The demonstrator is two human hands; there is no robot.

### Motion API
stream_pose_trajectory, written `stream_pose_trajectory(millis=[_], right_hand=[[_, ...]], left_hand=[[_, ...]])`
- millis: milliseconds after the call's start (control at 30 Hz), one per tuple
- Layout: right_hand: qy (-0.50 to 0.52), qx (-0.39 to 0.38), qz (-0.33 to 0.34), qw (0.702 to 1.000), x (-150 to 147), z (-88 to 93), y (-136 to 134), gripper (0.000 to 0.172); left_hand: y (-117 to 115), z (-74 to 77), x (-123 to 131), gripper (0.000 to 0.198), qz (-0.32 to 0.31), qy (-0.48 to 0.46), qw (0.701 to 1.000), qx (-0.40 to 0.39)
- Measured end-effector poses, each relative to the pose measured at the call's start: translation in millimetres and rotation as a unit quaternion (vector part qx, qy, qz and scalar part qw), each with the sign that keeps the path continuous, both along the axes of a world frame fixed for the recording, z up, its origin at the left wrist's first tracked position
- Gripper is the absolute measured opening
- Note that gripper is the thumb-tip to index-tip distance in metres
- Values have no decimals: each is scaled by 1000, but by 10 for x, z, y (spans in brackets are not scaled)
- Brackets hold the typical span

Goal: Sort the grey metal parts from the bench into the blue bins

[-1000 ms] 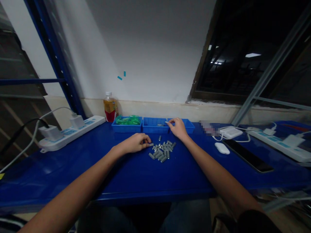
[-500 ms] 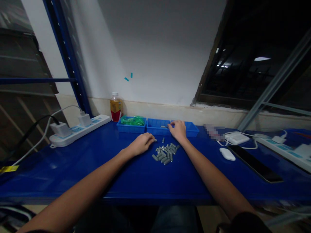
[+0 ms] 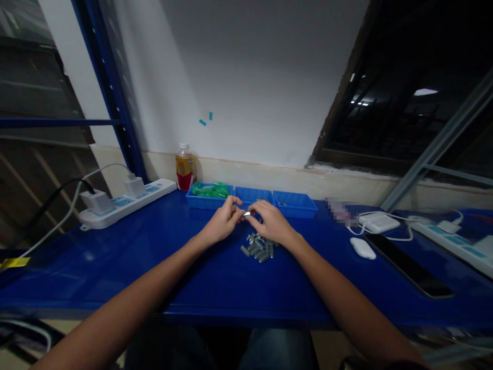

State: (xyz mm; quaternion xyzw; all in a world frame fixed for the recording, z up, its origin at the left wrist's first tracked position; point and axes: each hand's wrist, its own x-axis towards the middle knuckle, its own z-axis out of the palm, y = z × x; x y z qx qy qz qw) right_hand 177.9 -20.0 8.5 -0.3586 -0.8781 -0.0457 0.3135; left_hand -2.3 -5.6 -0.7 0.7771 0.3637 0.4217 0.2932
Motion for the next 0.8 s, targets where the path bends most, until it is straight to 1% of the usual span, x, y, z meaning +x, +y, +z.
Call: stream_pose_trajectory(millis=[67,100,133,167,200,233,267,300,367,400,433,467,500,533,567,600,633,667,700,733,800], right_hand=[[0,7,-18,1000,18,29,-4,12],[4,7,-30,1000,31,31,4,16],[11,6,-42,999,45,26,20,19],[21,4,-54,998,62,14,42,22],[31,2,-66,997,80,-2,67,25],[41,-2,-75,996,97,-20,93,26],[50,-5,-83,995,111,-38,116,28],[58,-9,-87,994,119,-53,135,29],[69,-16,-89,994,116,-68,149,31],[72,-17,-88,993,104,-66,144,32],[75,-16,-87,993,86,-60,132,32],[77,-13,-86,993,66,-49,115,31],[78,-10,-84,993,44,-36,95,31],[79,-6,-80,994,25,-23,75,30],[81,-3,-77,994,8,-12,57,30],[84,-2,-74,994,-4,-4,43,30],[89,-2,-73,993,-10,0,33,29],[94,-4,-72,993,-11,-1,29,29],[99,-8,-73,992,-7,-5,30,27],[103,-12,-74,992,2,-10,33,26],[110,-17,-76,991,26,-20,44,23]], left_hand=[[-250,125,-73,36,40,29,999,14],[-442,154,-135,40,72,37,996,26],[-669,140,-207,38,97,39,994,26],[-920,77,-280,34,81,54,995,-4],[-1178,-42,-340,35,7,99,993,-64],[-1423,-212,-378,38,-82,157,976,-125],[-1641,-426,-386,38,-110,183,965,-155],[-1820,-671,-360,37,-123,199,957,-174],[-2041,-1198,-226,36,-135,227,942,-207],[-2087,-1448,-138,35,-134,249,932,-229],[-2100,-1672,-52,32,-130,294,910,-260],[-2088,-1858,22,29,-164,325,890,-275],[-2064,-2000,80,27,-189,349,880,-262],[-2035,-2095,119,28,-197,388,865,-251],[-2009,-2146,144,31,-207,429,844,-248],[-1990,-2158,159,34,-208,464,826,-243],[-1981,-2138,166,36,-202,490,813,-240],[-1980,-2096,169,37,-193,499,810,-240],[-1985,-2039,168,36,-188,489,817,-240],[-1993,-1971,163,35,-186,465,832,-240],[-2007,-1814,140,35,-210,394,860,-246]])
